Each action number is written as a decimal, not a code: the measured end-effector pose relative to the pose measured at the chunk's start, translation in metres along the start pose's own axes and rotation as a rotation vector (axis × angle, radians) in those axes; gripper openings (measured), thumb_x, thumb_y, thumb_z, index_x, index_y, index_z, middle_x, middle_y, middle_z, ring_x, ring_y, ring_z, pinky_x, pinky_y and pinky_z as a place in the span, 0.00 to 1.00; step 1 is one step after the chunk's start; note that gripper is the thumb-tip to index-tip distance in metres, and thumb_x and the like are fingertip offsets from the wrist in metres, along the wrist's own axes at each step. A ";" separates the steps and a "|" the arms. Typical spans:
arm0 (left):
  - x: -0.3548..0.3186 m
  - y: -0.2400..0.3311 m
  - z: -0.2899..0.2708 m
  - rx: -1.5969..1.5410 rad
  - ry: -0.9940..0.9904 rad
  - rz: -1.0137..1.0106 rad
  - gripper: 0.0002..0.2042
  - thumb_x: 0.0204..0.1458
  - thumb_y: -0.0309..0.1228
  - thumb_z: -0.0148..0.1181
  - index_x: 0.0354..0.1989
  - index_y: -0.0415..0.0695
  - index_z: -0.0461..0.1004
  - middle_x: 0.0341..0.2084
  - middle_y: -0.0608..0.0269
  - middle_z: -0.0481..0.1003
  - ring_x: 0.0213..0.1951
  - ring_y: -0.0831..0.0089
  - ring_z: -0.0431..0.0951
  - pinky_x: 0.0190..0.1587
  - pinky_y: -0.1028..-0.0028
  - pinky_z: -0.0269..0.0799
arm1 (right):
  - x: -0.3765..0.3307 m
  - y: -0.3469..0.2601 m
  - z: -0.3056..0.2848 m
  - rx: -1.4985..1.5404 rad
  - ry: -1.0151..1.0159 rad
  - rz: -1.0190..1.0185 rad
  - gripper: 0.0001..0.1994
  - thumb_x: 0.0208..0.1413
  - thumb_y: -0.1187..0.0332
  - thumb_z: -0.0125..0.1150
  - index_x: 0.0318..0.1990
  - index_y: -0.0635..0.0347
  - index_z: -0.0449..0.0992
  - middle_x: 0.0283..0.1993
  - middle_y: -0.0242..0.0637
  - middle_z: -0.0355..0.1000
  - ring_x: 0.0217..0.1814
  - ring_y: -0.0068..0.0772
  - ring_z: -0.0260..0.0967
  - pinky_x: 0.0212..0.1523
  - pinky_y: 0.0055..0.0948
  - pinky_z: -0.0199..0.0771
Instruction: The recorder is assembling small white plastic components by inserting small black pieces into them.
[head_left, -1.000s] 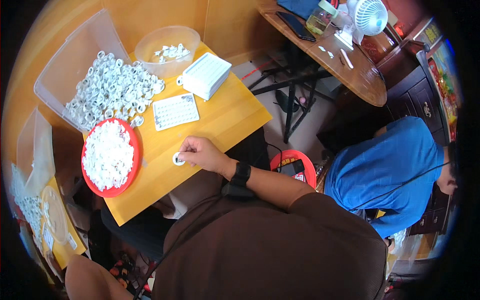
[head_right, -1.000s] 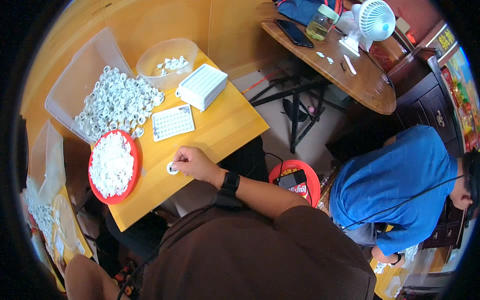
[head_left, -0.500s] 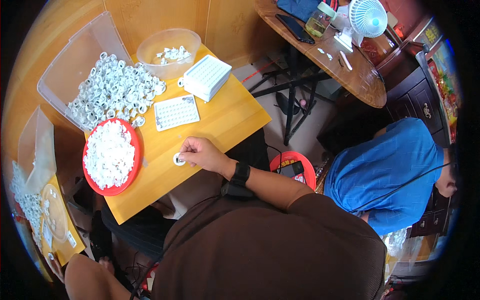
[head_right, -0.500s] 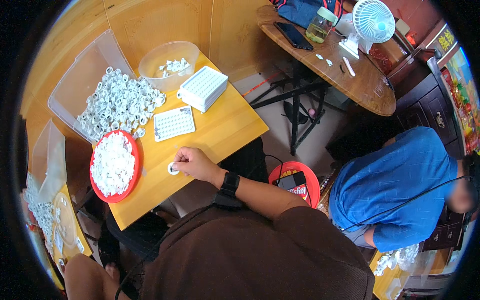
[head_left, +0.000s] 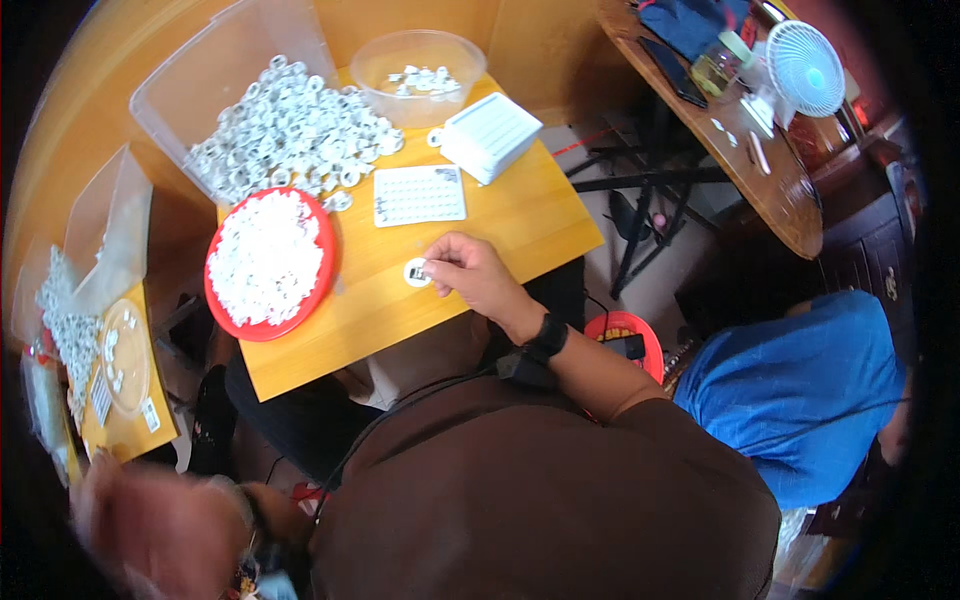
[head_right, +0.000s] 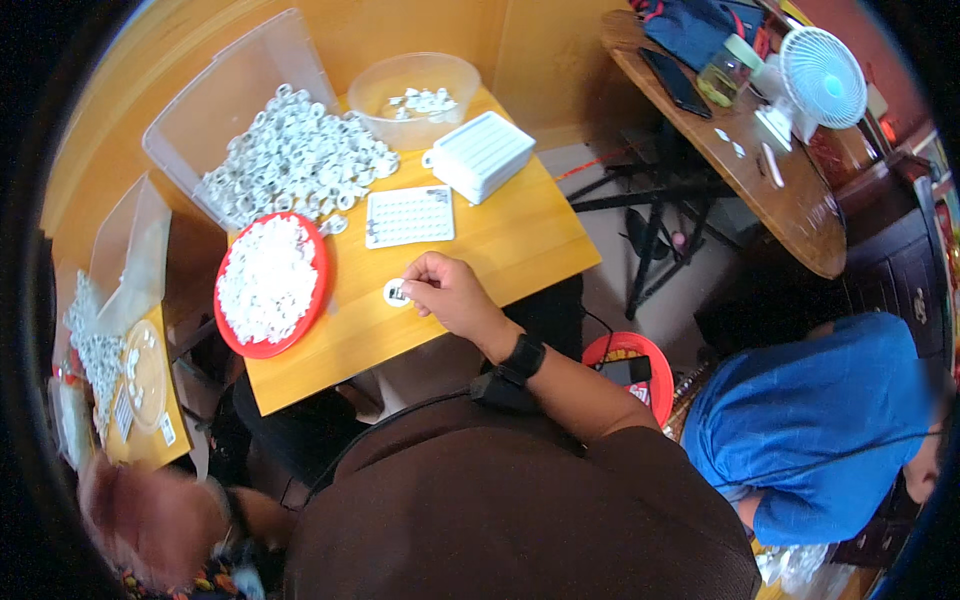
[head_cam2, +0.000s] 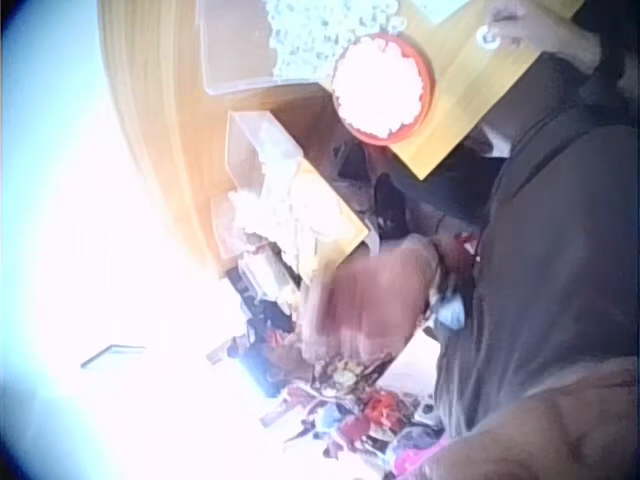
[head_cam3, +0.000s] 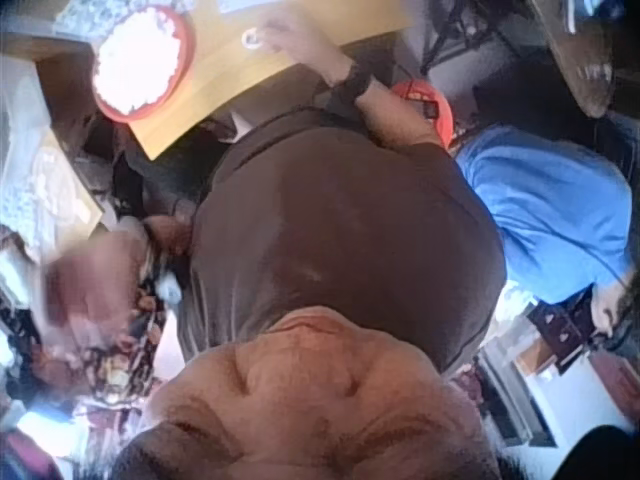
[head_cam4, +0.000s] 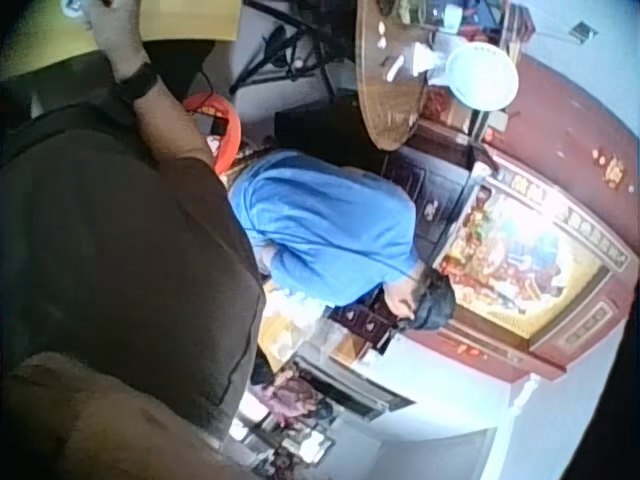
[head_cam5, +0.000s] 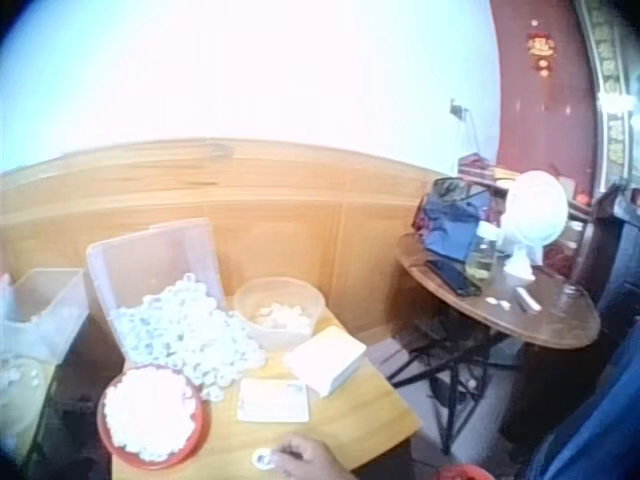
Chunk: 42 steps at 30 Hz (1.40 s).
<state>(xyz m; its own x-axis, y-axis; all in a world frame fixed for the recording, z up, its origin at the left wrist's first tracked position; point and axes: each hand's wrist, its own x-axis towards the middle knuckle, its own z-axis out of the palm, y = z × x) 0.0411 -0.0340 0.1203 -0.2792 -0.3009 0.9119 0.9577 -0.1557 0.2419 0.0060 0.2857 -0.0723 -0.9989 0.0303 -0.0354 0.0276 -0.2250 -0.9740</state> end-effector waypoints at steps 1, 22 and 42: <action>-0.026 -0.022 0.005 0.082 0.085 -0.296 0.17 0.56 0.37 0.48 0.48 0.37 0.66 0.39 0.52 0.73 0.37 0.65 0.74 0.43 0.69 0.71 | 0.003 -0.005 0.009 -0.013 -0.042 -0.014 0.04 0.56 0.74 0.58 0.37 0.63 0.71 0.28 0.28 0.69 0.26 0.15 0.65 0.29 0.17 0.68; -0.140 -0.213 0.071 -0.806 -0.045 -1.478 0.16 0.61 0.35 0.49 0.49 0.36 0.66 0.33 0.57 0.74 0.31 0.70 0.76 0.35 0.75 0.73 | 0.105 -0.057 0.032 -0.022 -0.147 -0.127 0.04 0.58 0.72 0.57 0.37 0.64 0.72 0.28 0.27 0.70 0.26 0.13 0.64 0.29 0.16 0.66; -0.119 -0.256 0.035 -0.808 0.403 -1.256 0.12 0.60 0.35 0.49 0.45 0.38 0.67 0.32 0.56 0.72 0.35 0.67 0.73 0.40 0.71 0.70 | 0.147 -0.009 0.080 -0.941 0.011 -0.706 0.04 0.48 0.74 0.61 0.32 0.61 0.75 0.33 0.38 0.70 0.35 0.43 0.68 0.36 0.37 0.69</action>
<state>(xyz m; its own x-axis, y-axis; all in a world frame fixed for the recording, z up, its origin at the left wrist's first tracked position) -0.1683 0.0747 -0.0387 -0.9752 0.2036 0.0871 -0.1531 -0.9040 0.3992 -0.1436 0.2138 -0.0506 -0.8038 -0.1300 0.5805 -0.5100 0.6529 -0.5600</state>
